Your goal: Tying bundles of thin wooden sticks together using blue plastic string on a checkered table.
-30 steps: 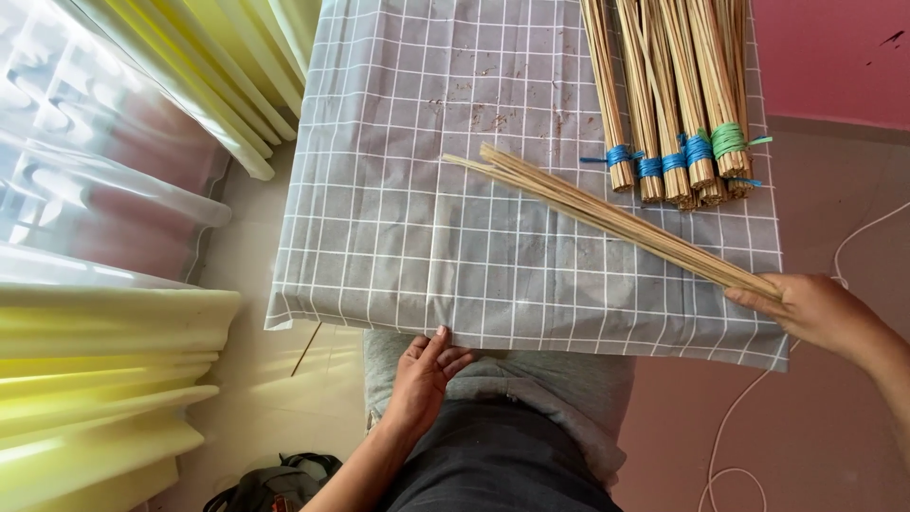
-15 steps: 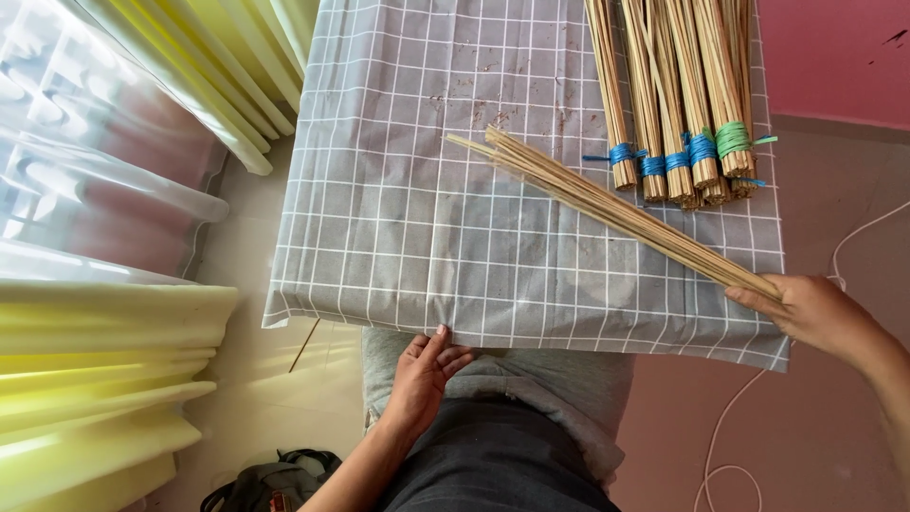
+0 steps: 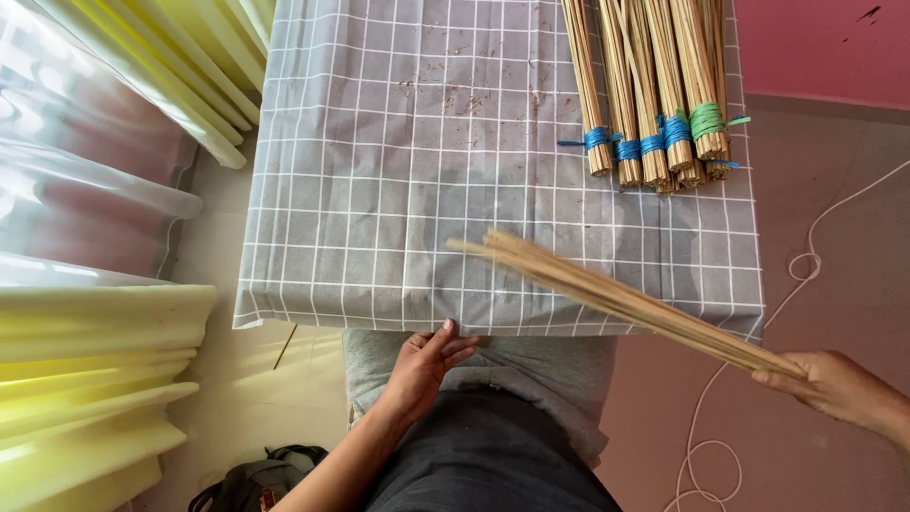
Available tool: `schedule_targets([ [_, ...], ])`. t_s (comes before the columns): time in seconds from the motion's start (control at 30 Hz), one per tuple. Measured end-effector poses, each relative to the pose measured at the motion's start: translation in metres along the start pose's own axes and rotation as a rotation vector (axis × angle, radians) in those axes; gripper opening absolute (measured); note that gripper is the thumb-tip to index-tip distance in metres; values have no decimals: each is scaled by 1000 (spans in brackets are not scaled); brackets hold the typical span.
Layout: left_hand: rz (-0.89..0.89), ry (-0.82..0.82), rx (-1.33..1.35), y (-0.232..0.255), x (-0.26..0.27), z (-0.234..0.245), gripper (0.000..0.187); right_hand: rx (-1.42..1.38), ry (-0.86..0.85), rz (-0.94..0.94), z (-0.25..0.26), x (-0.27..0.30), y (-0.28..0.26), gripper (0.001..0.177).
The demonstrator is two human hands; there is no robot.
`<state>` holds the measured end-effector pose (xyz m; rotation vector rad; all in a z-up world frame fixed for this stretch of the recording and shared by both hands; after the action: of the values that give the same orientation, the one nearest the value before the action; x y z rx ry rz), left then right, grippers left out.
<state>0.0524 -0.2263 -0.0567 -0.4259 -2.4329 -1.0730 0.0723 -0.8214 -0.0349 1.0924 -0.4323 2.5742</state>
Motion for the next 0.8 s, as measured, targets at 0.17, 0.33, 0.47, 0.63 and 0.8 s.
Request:
schedule_targets([
  [0.17,22,35,17,-1,0,0,18,-65,155,-33,48,8,-58,41],
  [0.33,38,-70,46,-5,-4,-9,29,-38,60,18,34,38,-99,49],
  [0.47,78,-189,-20,-7,-3,-26,32,-65,-79,21,-8,56,-105,37],
  [0.63,86,-226,-67,-3,-5,-42,40,-147,48,-3,-17,50,-87,47],
  [0.8,98,-323,-86,-9,-8,-50,27,-277,198,67,-14,70,-70,38],
])
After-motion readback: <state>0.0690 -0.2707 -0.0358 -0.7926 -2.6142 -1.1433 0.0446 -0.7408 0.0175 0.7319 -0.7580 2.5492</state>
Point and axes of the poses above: each hand's wrist, its own x-axis away from the middle knuckle, its own z-axis out of the back of the hand, y = z × x, the point moved 9 cm from there along -x, towards the middle knuckle, and after that the axes turned 4 degrees about -z, right-handed, at the moved point
